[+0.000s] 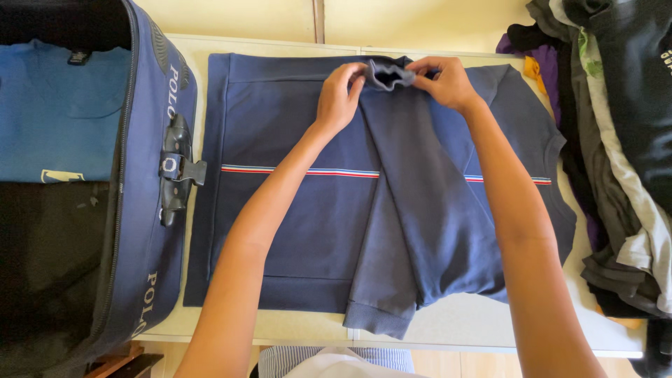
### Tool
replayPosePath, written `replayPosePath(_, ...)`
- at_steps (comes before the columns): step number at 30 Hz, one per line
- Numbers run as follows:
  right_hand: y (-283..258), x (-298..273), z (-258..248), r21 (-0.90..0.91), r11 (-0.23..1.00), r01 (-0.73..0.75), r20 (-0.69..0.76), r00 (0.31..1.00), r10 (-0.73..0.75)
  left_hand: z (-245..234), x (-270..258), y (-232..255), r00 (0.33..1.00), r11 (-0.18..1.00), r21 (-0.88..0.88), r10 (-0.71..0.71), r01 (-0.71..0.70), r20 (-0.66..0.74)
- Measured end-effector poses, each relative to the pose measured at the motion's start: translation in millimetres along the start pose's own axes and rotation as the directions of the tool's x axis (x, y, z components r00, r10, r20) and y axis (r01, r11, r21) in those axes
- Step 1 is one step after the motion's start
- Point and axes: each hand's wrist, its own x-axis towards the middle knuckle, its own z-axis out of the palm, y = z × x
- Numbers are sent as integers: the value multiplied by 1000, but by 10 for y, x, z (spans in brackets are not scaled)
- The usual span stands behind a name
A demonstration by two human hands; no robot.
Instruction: The person folds a blue sweatshirt on a table by tucking in the sleeves, folding the bottom up, and rolling it into a compact bundle before placing it into a suitcase.
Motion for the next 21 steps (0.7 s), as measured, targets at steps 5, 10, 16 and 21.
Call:
replayPosePath(5, 87, 233, 151, 68, 995, 69, -163, 985, -58, 172, 37, -245, 972, 945, 258, -162, 202, -168)
replayPosePath(10, -142, 192, 399, -57, 987, -150, -408, 906, 114, 182, 33, -173, 957, 906, 341, -181, 252, -225)
replayPosePath(16, -402, -158, 490, -529, 843, 91, -374, 868, -328, 35, -51, 105, 983, 907, 390, -112, 160, -144)
replayPosePath(21, -457, -693, 428, -560, 826, 64, -313, 907, -282, -55, -299, 365, 994, 938, 342, -8, 45, -110)
